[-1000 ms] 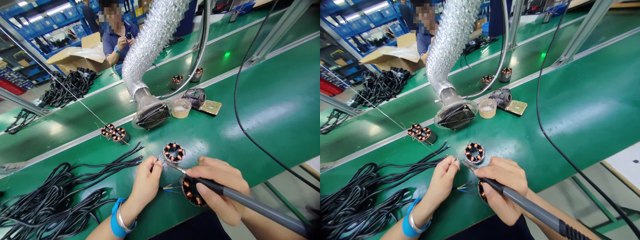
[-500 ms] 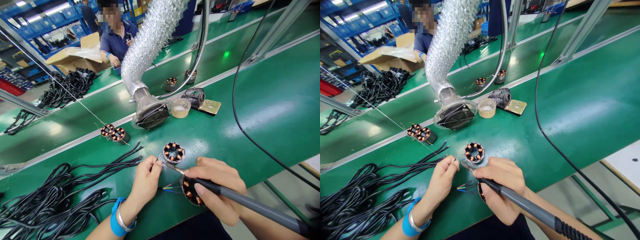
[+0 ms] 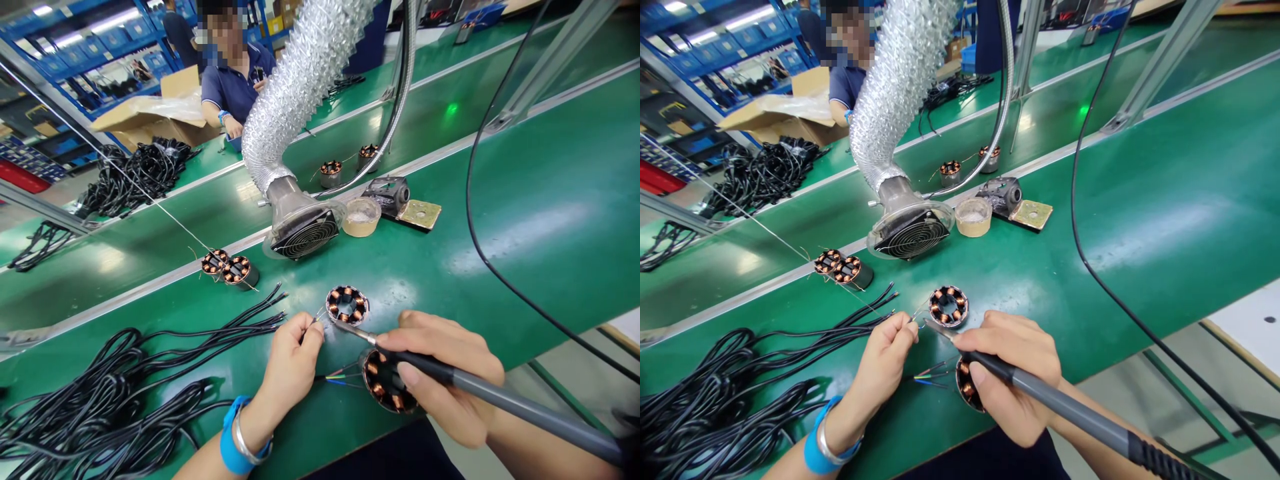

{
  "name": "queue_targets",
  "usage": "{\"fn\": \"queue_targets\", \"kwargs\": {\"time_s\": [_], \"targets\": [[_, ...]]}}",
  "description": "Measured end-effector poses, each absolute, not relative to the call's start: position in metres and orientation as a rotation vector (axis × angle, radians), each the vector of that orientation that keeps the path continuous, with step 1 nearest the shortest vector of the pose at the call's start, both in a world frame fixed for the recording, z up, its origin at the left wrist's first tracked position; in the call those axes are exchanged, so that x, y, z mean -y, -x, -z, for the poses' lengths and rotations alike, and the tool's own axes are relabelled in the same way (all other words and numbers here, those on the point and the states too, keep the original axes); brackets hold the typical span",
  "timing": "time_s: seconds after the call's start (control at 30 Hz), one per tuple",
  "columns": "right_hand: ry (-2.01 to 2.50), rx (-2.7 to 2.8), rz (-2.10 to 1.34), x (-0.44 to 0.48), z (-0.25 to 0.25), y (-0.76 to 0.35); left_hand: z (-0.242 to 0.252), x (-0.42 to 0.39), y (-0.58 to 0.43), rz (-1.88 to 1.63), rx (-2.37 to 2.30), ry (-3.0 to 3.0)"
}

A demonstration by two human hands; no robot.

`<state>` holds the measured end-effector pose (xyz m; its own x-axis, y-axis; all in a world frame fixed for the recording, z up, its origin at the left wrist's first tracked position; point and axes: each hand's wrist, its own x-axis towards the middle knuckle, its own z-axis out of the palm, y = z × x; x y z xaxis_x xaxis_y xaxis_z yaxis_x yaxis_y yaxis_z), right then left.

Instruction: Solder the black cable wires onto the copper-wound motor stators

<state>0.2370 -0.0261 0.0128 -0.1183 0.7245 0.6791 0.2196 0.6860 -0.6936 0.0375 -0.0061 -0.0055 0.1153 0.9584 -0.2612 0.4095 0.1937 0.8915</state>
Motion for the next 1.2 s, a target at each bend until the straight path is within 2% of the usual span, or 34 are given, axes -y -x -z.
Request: {"fn": "queue_targets", "kwargs": {"time_s": [0.2,0.47,0.7,0.8,1.03,1.2], "targets": [[0.829,1.695,-0.362,0.01,-0.005,-0.255,0.006,0.006,-0.037,-0.685,-1.465,-1.365],[1.141,1.621,-0.001,-0.088,0.036,-0.303,0.007,0.006,-0.038,-0.71,-1.459,-1.345],[1.18,1.542,-0.129,-0.079,0.055,-0.302,0.008,0.007,-0.037,-0.72,-1.436,-1.34],[1.002,1.568,-0.211,-0.054,0.039,-0.282,0.01,0.006,-0.036,-0.713,-1.417,-1.292],[0.524,2.032,-0.403,-0.042,0.011,-0.227,0.01,0.003,-0.033,-0.761,-1.277,-1.058],[0.492,2.092,-0.516,-0.047,0.015,-0.216,0.003,-0.002,-0.025,-0.755,-1.233,-1.016]]}}
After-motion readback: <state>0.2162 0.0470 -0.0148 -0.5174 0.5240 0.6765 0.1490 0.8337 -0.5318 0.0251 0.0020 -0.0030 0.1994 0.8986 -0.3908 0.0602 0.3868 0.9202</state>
